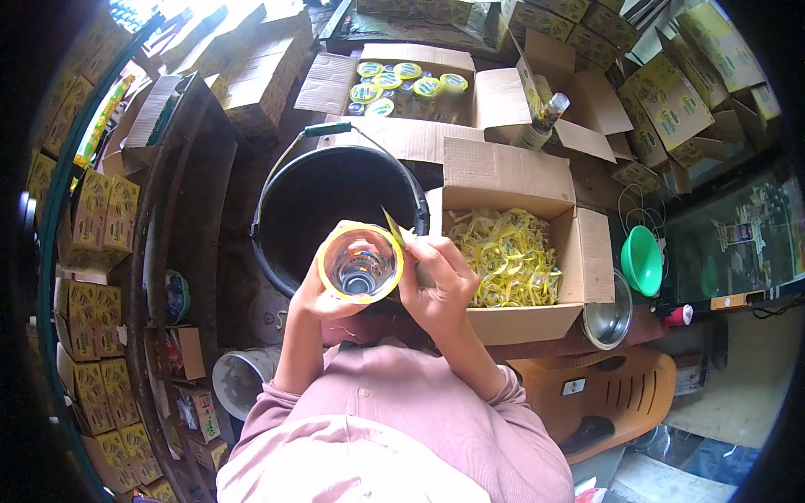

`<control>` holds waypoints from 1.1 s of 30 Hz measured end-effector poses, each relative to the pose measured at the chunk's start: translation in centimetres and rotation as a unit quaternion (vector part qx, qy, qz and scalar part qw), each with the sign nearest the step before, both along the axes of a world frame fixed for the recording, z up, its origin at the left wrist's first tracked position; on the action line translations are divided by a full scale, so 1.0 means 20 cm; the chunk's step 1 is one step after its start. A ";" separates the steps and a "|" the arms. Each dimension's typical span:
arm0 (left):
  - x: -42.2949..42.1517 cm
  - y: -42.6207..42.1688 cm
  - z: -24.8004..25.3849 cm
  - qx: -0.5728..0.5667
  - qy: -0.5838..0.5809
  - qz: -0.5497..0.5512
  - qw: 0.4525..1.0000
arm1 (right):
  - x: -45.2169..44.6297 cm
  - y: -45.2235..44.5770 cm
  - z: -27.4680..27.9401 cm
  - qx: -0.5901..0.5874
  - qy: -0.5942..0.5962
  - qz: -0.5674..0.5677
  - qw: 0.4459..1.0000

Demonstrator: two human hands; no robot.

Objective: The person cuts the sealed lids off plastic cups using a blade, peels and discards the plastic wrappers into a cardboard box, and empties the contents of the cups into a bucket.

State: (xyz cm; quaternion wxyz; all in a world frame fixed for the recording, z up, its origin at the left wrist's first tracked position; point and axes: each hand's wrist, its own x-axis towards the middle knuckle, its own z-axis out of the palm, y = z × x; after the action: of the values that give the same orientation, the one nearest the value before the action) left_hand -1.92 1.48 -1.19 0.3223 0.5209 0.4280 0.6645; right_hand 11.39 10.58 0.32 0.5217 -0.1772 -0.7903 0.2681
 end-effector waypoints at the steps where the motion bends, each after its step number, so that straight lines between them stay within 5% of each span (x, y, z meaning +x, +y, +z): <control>1: 0.00 0.00 0.00 0.004 -0.008 0.006 1.000 | 0.01 -0.01 0.00 -0.004 -0.003 -0.003 1.000; 25: 0.00 0.01 0.01 0.020 0.050 0.011 0.998 | 0.03 -0.03 0.00 0.026 0.012 -0.011 1.000; 33: 0.02 0.03 0.00 0.037 0.100 0.116 0.987 | 0.05 -0.01 -0.01 0.012 0.003 0.002 1.000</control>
State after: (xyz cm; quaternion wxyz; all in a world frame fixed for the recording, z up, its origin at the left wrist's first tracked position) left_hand -1.45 2.00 -1.29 0.1788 0.5430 0.4906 0.6576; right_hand 12.43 10.41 0.12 0.5255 -0.1689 -0.7923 0.2598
